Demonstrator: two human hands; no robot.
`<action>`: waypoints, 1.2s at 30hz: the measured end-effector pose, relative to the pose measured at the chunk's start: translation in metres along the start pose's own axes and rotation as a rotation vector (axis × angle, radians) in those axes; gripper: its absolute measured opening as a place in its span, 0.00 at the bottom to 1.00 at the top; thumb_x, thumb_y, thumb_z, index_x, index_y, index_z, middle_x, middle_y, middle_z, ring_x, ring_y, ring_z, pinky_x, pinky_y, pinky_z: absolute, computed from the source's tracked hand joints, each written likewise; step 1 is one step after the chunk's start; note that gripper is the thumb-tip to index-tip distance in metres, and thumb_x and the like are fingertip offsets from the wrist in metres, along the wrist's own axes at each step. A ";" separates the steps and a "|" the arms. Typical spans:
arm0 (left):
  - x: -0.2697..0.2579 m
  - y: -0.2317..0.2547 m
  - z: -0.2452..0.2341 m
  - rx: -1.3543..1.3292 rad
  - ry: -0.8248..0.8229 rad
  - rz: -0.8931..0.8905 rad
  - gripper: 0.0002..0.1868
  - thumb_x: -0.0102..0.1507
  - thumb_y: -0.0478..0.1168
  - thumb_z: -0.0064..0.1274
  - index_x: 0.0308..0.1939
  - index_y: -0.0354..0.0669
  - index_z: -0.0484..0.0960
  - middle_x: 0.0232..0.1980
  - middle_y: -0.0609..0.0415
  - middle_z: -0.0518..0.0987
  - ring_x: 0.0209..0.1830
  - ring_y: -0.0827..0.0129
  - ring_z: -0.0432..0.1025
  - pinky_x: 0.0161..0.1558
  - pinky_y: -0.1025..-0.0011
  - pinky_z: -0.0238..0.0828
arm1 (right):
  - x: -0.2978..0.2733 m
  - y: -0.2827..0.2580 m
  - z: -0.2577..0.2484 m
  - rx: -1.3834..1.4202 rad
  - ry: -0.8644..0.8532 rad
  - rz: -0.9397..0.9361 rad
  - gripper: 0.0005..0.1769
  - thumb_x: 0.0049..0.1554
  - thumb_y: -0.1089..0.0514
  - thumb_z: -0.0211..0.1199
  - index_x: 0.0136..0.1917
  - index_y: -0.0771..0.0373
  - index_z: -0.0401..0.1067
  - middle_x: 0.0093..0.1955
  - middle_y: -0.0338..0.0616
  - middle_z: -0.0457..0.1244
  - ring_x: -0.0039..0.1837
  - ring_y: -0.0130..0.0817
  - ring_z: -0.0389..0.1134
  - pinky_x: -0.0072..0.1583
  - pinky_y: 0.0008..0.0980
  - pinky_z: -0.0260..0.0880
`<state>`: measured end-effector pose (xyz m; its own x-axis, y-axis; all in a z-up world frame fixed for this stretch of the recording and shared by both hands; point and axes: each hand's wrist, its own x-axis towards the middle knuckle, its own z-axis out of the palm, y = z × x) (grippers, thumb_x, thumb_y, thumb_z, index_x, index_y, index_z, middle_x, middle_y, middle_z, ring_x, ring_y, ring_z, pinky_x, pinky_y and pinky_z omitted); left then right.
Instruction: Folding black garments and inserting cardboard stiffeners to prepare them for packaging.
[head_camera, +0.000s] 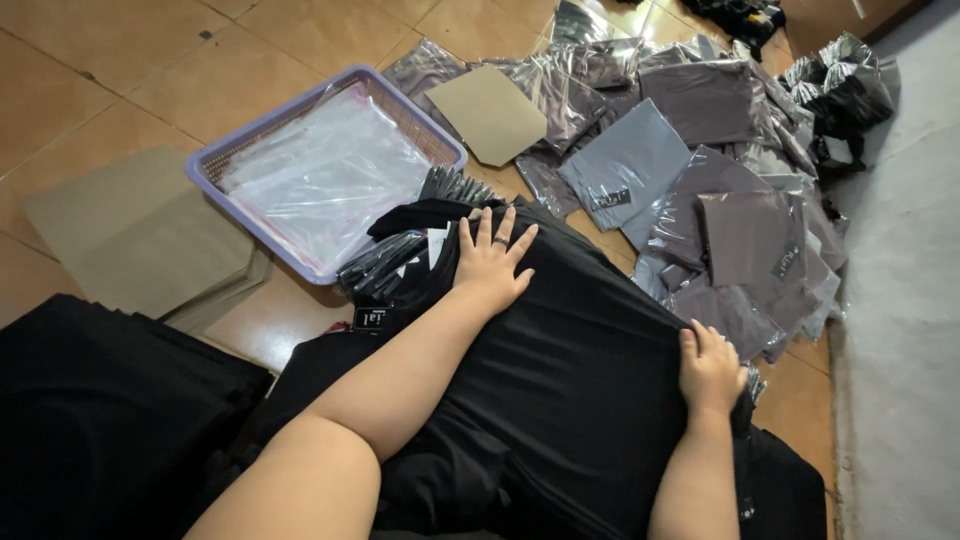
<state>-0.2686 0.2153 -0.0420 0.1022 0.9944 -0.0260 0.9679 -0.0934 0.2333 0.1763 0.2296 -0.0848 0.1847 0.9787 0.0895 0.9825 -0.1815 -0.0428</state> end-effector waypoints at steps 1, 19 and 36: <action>0.000 0.000 0.001 -0.002 -0.003 0.001 0.39 0.70 0.64 0.32 0.82 0.65 0.41 0.85 0.45 0.39 0.82 0.37 0.32 0.73 0.30 0.20 | 0.007 0.013 0.004 0.030 -0.027 0.096 0.29 0.66 0.18 0.32 0.75 0.16 0.58 0.79 0.19 0.54 0.81 0.31 0.50 0.76 0.67 0.39; 0.005 -0.002 0.011 -0.028 0.052 0.009 0.39 0.68 0.64 0.36 0.82 0.66 0.44 0.85 0.46 0.40 0.82 0.38 0.32 0.73 0.30 0.20 | -0.072 0.020 -0.013 0.070 0.024 0.158 0.34 0.67 0.29 0.38 0.84 0.28 0.41 0.87 0.41 0.39 0.85 0.53 0.35 0.75 0.75 0.38; 0.012 -0.005 0.035 -0.010 0.363 0.057 0.43 0.62 0.64 0.43 0.80 0.60 0.56 0.83 0.41 0.49 0.80 0.34 0.42 0.68 0.25 0.29 | -0.353 0.066 0.004 -0.007 -0.097 -0.049 0.44 0.59 0.28 0.41 0.83 0.41 0.41 0.88 0.53 0.29 0.85 0.53 0.34 0.77 0.58 0.37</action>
<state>-0.2640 0.2256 -0.0774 0.0660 0.9405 0.3333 0.9604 -0.1504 0.2344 0.1762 -0.1273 -0.1233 0.1339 0.9910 -0.0051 0.9904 -0.1340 -0.0341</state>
